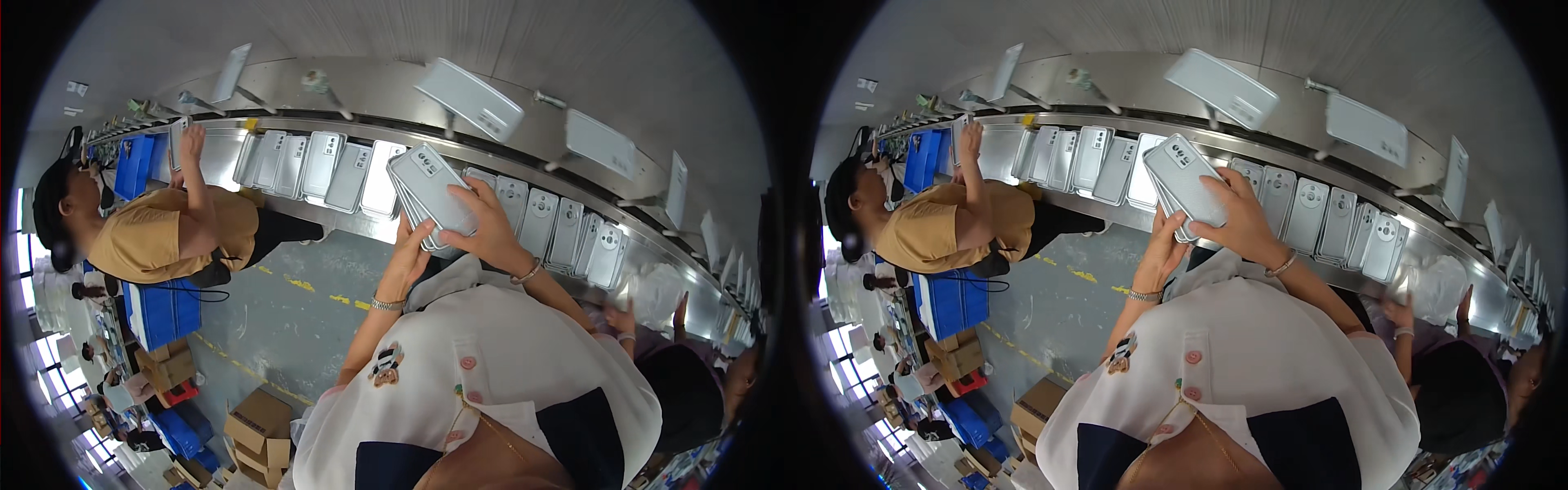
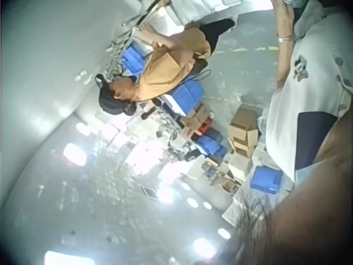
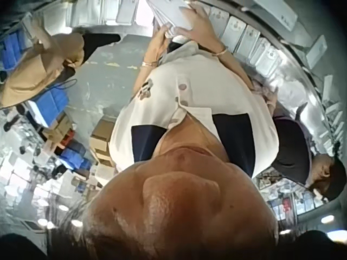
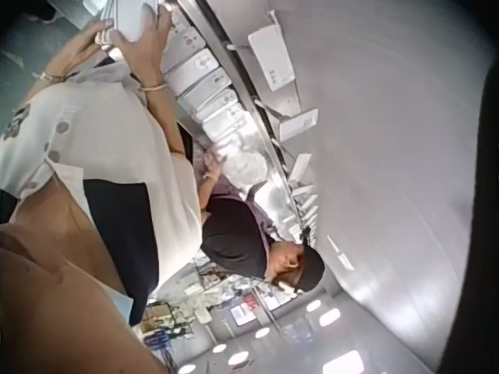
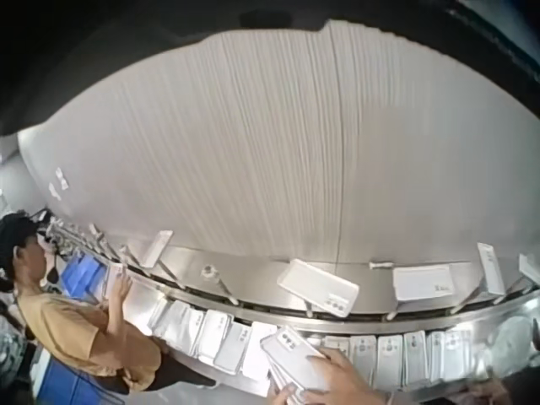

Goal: The person removes phone cases from the rotating stands of a conveyor line by hand, turns them, and stacks them together.

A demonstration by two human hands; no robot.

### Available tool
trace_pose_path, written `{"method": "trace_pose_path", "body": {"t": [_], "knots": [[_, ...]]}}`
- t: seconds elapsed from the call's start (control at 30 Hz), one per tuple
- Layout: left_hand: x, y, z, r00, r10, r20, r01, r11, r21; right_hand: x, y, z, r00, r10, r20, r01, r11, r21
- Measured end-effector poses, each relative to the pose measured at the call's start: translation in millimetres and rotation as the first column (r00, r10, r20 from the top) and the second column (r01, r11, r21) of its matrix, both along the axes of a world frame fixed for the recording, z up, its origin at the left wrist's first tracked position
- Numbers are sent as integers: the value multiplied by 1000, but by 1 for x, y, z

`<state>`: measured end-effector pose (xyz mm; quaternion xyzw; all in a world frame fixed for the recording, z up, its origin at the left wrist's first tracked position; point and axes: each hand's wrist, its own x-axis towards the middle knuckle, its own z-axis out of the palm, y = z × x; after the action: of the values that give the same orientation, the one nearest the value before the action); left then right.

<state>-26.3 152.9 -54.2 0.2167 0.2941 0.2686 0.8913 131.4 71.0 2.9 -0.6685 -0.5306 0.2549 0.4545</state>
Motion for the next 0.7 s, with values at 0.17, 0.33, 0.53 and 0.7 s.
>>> {"method": "trace_pose_path", "body": {"t": [0.17, 0.33, 0.53, 0.7], "knots": [[-12, 3, 9, 999, 35, -8, -35, 999, 0, -4, 10, 14, 954, 69, 293, -52, 996, -66], [-21, 7, 6, 998, 68, 7, -68, 997, -24, 1, 22, 13, 993, -5, 120, 3, 1000, 14], [-37, 15, -2, 996, 90, 2, -90, 995, -51, 47, 85, 40, 915, -313, 254, 188, 888, 420], [-38, -1, -5, 995, 79, 56, -74, 993, -87, 85, 71, -4, 774, -407, 485, 239, 897, 371]]}}
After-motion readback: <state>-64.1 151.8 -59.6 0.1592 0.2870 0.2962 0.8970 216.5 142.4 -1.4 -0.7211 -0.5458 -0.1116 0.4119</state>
